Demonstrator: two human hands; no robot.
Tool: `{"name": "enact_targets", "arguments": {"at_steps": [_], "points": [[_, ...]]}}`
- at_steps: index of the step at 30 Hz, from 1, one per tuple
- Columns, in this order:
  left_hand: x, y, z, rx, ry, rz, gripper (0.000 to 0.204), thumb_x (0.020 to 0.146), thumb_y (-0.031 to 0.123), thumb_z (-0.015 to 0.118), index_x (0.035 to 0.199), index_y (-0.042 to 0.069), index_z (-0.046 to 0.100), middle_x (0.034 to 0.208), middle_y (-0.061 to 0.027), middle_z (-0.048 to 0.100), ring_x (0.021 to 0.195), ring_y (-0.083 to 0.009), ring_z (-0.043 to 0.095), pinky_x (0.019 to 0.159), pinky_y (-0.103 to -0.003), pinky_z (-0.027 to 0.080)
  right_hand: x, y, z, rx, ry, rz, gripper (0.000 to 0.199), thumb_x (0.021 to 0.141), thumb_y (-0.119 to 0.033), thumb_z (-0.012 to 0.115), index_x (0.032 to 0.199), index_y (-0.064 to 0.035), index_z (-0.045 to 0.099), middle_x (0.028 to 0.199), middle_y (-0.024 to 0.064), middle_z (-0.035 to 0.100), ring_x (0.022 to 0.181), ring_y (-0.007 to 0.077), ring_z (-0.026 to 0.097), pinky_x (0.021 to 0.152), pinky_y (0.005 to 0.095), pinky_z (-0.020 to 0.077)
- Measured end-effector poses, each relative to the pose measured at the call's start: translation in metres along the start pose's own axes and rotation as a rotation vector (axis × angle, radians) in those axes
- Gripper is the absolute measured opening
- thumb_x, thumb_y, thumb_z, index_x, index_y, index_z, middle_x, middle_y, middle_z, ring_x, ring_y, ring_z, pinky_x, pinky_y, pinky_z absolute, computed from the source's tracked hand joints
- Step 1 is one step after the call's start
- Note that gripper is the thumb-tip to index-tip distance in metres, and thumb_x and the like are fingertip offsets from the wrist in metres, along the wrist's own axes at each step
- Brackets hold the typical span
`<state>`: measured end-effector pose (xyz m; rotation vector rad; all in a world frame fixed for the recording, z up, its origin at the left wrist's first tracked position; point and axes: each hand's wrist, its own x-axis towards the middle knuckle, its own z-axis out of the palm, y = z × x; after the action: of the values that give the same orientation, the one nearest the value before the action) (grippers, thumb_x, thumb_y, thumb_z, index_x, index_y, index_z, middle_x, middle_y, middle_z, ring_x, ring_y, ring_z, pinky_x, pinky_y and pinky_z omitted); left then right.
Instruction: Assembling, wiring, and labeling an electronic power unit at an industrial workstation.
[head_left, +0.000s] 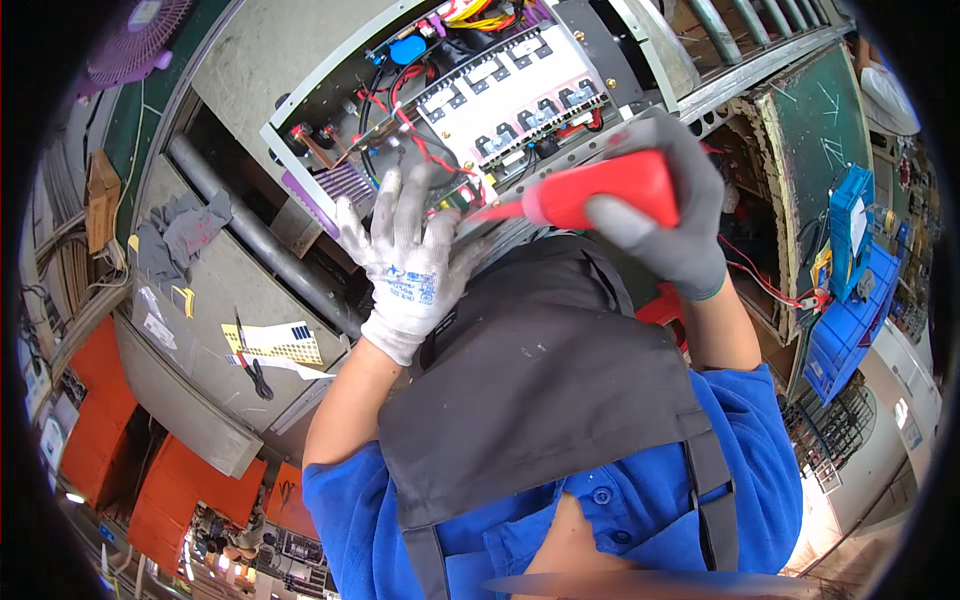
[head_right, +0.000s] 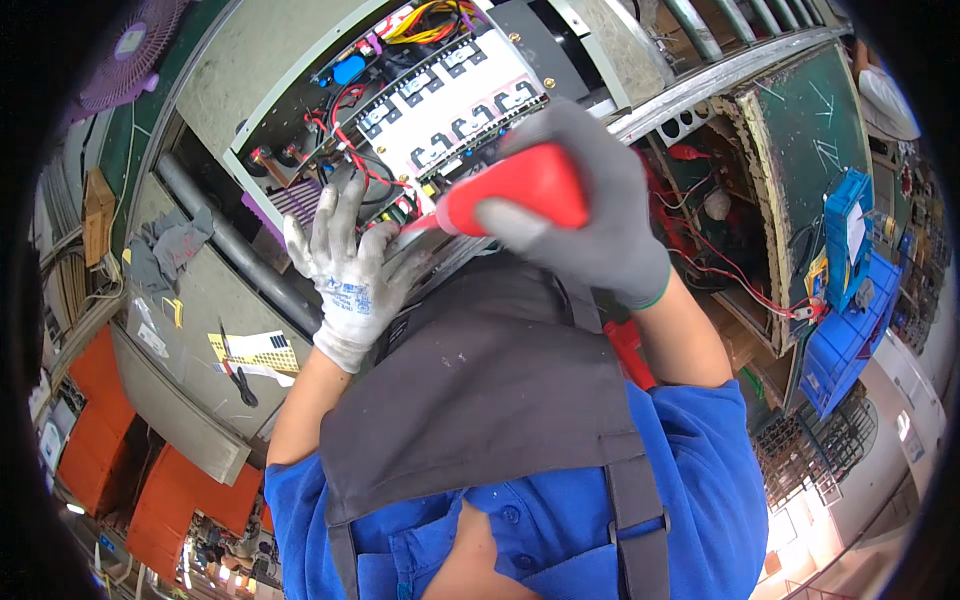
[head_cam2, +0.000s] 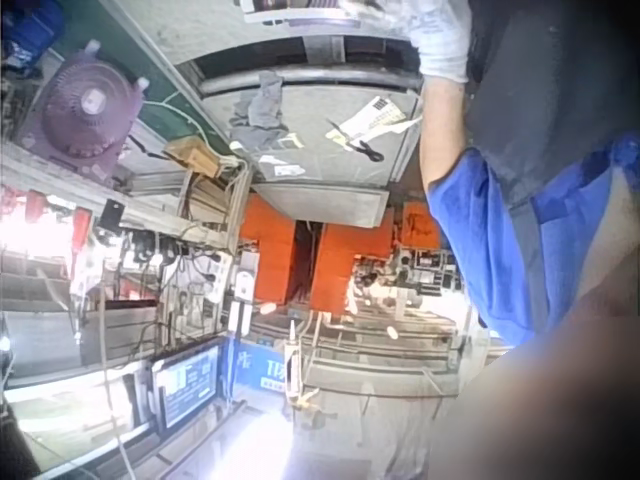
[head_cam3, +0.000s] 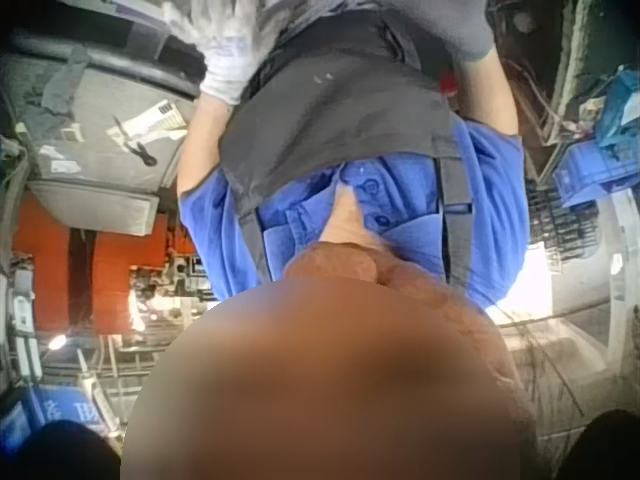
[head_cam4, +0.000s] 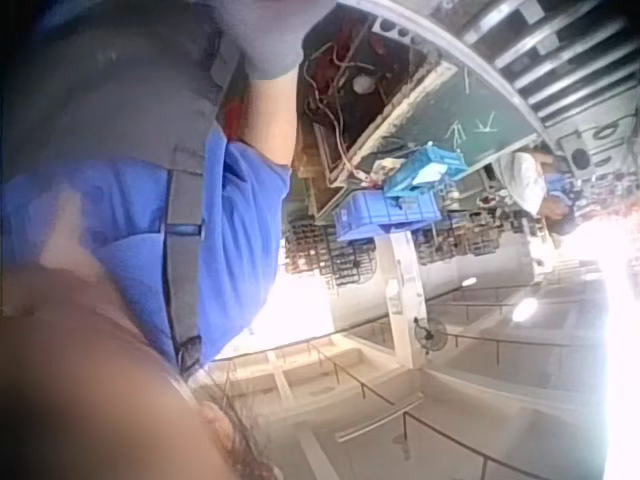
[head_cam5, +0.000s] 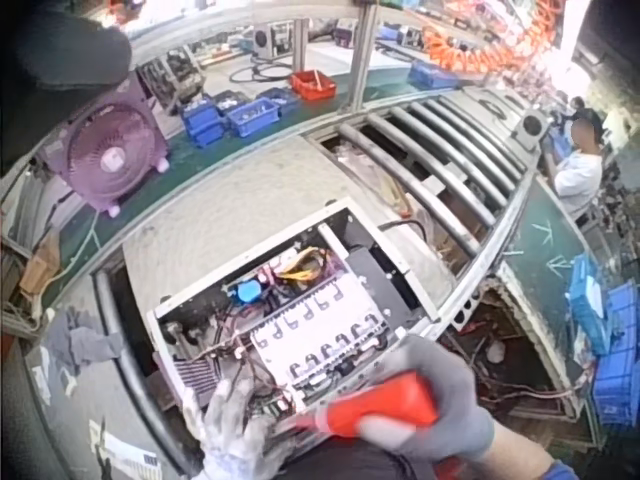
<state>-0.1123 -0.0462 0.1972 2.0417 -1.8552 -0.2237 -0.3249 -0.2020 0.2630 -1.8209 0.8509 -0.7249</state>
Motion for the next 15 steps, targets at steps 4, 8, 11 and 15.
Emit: {"name": "enact_targets", "arguments": {"at_steps": [4, 8, 11, 15], "points": [[0.019, -0.001, -0.003, -0.035, 0.06, -0.092, 0.026, 0.069, 0.028, 0.088, 0.084, 0.017, 0.07, 0.144, -0.012, 0.055, 0.143, -0.0351, 0.037, 0.12, -0.059, 0.008, -0.002, 0.034, -0.038, 0.324, 0.325, 0.216, 0.038, 0.081, -0.024, 0.072, 0.107, -0.0003, 0.059, 0.101, 0.0094, 0.062, 0.094, 0.0177, 0.062, 0.087, 0.0353, 0.0509], [0.032, -0.002, -0.008, 0.057, 0.003, -0.07, 0.022, 0.072, 0.027, 0.086, 0.08, 0.016, 0.07, 0.14, -0.0096, 0.058, 0.142, -0.0346, 0.039, 0.12, -0.059, 0.009, 0.017, 0.081, -0.072, 0.73, 0.566, 0.285, 0.034, 0.089, -0.027, 0.065, 0.111, -0.0018, 0.059, 0.103, 0.0103, 0.062, 0.096, 0.0212, 0.063, 0.091, 0.0379, 0.0502], [0.038, -0.004, -0.006, 0.11, -0.038, -0.067, 0.024, 0.071, 0.029, 0.087, 0.081, 0.015, 0.07, 0.14, -0.0097, 0.058, 0.143, -0.0334, 0.039, 0.12, -0.059, 0.01, 0.033, 0.119, -0.073, 0.984, 0.634, 0.329, 0.028, 0.09, -0.022, 0.066, 0.109, -0.0024, 0.06, 0.104, 0.0106, 0.063, 0.101, 0.0224, 0.062, 0.095, 0.0389, 0.0489], [0.039, 0.0, -0.003, 0.099, 0.004, -0.06, 0.024, 0.072, 0.028, 0.086, 0.085, 0.015, 0.07, 0.139, -0.0088, 0.059, 0.142, -0.0324, 0.04, 0.119, -0.059, 0.012, 0.033, 0.143, -0.07, 1.245, 0.652, 0.47, 0.028, 0.087, -0.016, 0.071, 0.109, -0.0024, 0.059, 0.11, 0.012, 0.063, 0.107, 0.0277, 0.063, 0.103, 0.0468, 0.0478]]}}
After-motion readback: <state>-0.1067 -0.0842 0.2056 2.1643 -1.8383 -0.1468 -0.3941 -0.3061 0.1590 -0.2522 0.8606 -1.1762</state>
